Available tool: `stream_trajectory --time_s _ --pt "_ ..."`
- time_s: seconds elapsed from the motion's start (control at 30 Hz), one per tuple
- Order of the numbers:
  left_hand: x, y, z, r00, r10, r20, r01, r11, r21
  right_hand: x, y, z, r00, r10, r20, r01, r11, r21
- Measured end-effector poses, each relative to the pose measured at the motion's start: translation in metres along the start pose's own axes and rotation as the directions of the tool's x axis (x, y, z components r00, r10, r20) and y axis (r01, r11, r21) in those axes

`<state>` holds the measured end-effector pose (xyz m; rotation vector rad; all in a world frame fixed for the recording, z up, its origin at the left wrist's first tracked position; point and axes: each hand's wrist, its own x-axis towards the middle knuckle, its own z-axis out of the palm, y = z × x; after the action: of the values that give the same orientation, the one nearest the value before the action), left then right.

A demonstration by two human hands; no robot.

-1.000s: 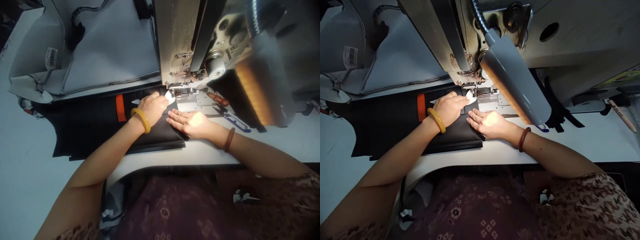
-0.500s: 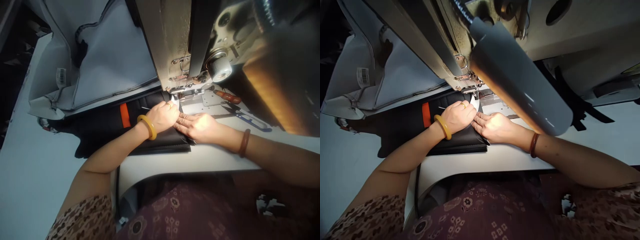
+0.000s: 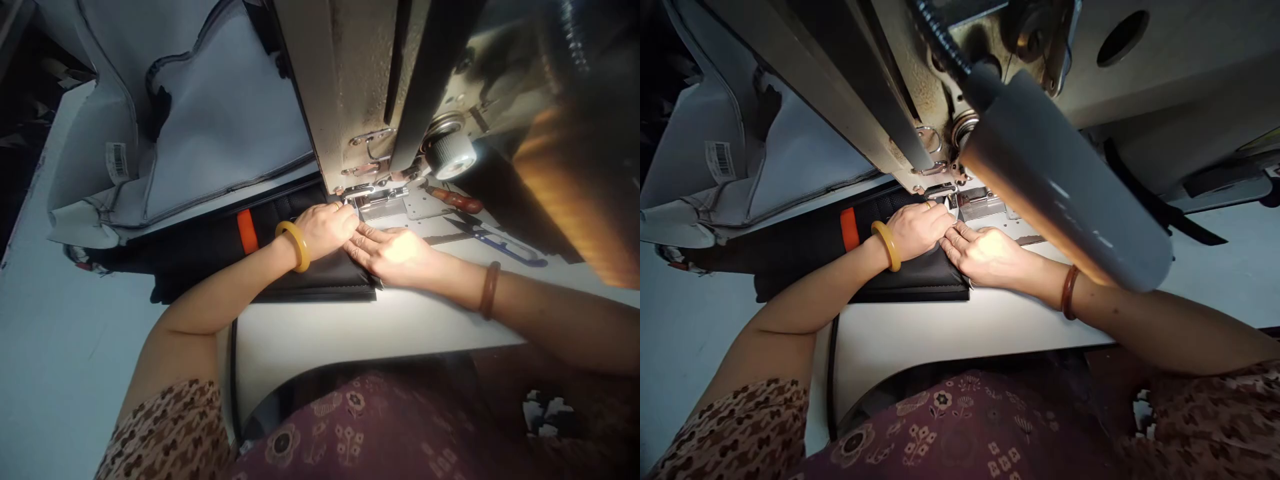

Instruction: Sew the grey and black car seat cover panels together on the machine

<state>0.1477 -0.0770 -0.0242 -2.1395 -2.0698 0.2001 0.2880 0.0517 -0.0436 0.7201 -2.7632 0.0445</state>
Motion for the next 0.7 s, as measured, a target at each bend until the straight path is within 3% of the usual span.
stream_trajectory --time_s 0.07,0.17,0.3,0.4,0.47,0.53,0.6,0.63,0.7 --pt "0.001 0.001 -0.001 0.999 -0.028 0.014 0.029 0.999 -0.026 0.003 0.0 -0.001 0.999 0.029 0.031 -0.03 1.0 0.008" --pt "0.002 0.011 -0.008 0.983 -0.167 0.081 0.174 0.982 -0.076 0.001 0.003 -0.002 0.998 0.025 0.054 -0.027 0.998 0.051" --pt "-0.009 0.028 -0.028 0.944 -0.281 0.173 0.306 0.941 -0.143 -0.013 0.009 -0.004 0.992 -0.126 0.029 0.119 0.975 0.189" --pt "-0.035 0.03 -0.045 0.914 -0.332 0.231 0.389 0.879 -0.275 -0.022 0.01 -0.003 0.981 -0.194 0.031 0.182 0.957 0.227" --pt "-0.063 0.027 -0.051 0.851 -0.463 0.247 0.523 0.794 -0.312 -0.024 0.008 -0.001 0.98 -0.197 0.026 0.189 0.964 0.188" --pt "-0.095 0.023 -0.05 0.707 -0.655 0.266 0.707 0.67 -0.228 -0.023 0.004 0.0 0.98 -0.198 0.015 0.195 0.974 0.117" --pt "-0.125 0.017 -0.041 0.569 -0.772 0.284 0.82 0.561 -0.116 -0.019 -0.002 0.001 0.979 -0.203 0.026 0.202 0.979 0.039" --pt "-0.136 0.012 -0.035 0.542 -0.793 0.278 0.836 0.542 -0.086 -0.016 -0.006 0.0 0.978 -0.202 0.042 0.202 0.979 0.005" --pt "-0.151 0.001 -0.022 0.561 -0.791 0.242 0.824 0.563 -0.07 -0.01 -0.014 -0.002 0.98 -0.187 0.07 0.19 0.981 -0.049"
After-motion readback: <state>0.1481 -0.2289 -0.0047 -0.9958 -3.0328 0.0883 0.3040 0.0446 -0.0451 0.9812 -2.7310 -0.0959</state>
